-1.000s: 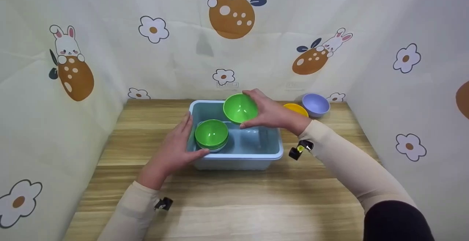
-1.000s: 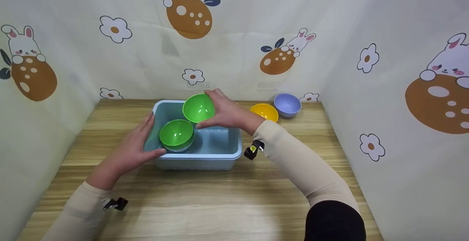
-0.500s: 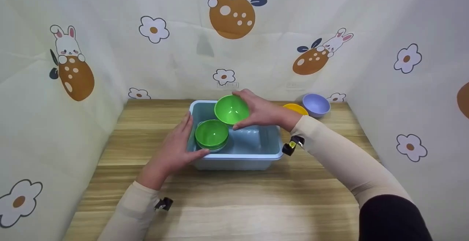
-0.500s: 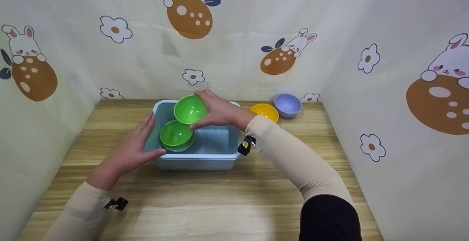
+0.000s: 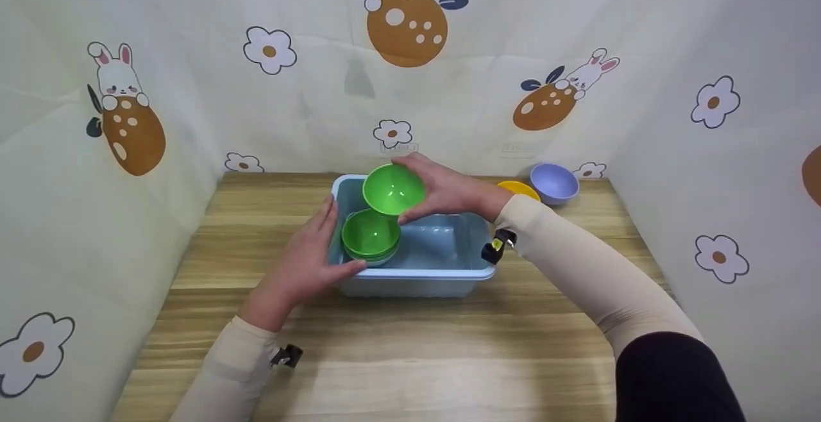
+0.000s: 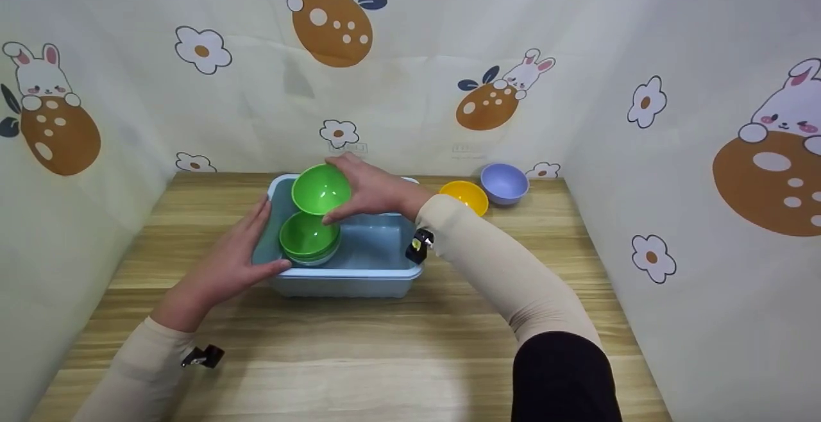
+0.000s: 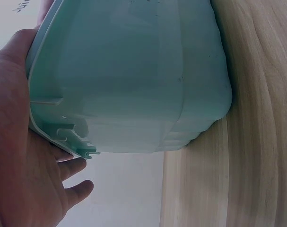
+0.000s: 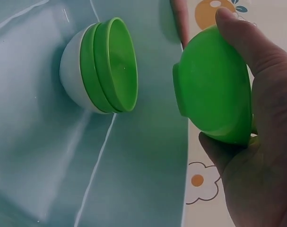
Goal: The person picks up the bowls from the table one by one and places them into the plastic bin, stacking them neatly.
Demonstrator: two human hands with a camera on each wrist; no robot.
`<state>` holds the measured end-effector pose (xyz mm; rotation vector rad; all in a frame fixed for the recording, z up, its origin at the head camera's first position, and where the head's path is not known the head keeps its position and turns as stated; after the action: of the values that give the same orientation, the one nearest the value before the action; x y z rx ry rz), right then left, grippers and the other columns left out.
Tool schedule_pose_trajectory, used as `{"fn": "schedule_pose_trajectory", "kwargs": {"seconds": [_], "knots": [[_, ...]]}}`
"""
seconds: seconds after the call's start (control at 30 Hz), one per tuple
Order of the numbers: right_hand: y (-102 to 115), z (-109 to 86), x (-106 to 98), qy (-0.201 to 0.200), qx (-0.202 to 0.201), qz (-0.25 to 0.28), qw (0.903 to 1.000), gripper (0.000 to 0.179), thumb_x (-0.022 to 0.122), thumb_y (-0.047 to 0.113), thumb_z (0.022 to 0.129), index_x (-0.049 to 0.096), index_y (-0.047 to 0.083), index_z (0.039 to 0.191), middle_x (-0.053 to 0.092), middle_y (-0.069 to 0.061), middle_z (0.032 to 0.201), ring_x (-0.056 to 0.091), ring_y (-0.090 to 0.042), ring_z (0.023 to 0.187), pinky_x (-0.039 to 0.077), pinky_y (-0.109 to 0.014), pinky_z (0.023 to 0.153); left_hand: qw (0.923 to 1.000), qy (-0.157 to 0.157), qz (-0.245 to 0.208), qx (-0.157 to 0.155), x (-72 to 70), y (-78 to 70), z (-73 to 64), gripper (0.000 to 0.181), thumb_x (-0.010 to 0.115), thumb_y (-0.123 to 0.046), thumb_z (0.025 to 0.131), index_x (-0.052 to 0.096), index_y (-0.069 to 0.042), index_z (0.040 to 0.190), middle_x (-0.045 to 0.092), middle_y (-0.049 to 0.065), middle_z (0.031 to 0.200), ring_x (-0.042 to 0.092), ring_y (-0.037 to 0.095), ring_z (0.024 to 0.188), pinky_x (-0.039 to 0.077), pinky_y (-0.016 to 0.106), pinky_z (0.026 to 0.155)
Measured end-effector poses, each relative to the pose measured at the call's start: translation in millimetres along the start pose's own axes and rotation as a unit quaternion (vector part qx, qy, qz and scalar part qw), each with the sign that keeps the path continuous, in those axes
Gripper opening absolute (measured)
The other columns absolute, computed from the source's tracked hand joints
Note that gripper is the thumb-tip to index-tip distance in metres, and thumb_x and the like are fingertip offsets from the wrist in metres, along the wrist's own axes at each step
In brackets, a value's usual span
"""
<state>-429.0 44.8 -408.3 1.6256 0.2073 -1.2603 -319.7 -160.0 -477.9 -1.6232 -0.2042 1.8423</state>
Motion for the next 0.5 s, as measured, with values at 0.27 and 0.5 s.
{"fn": "schedule_pose_trajectory", "kwargs": {"seconds": [0.27,0.5], "knots": [[1,10.0,11,0.017,-0.01,-0.016,0.9997,0.119,0.096,0.055,0.082,0.034,0.012,0.173,0.048,-0.007,0.161,0.055,-0.02,0.138,0.048,-0.037,0.119,1.0,-0.002,0.002,0.002,-1.2,-1.9,-0.6,0.128,0.076,-0.074,0.091,0.014,-0.002,0.176,0.007,0.016,0.185,0.021,0.045,0.166,0.026,0.066,0.13],[-2,14.8,23,0.041,-0.014,-0.017,0.9989,0.12,0.094,0.058,0.084,0.03,0.014,0.175,0.043,-0.007,0.169,0.053,-0.02,0.141,0.045,-0.038,0.122,1.0,-0.002,0.006,-0.003,-1.4,-1.9,-1.3,0.126,0.079,-0.068,0.092,0.013,-0.004,0.177,0.008,0.017,0.185,0.021,0.044,0.167,0.027,0.066,0.129]]}}
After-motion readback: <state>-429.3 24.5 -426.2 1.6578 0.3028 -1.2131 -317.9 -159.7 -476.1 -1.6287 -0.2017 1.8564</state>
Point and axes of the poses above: each hand's wrist, its own z-axis towards the middle knuckle, its own x-axis out of the palm, y = z × x, the point moved 9 cm from there along z, towards the middle knuckle
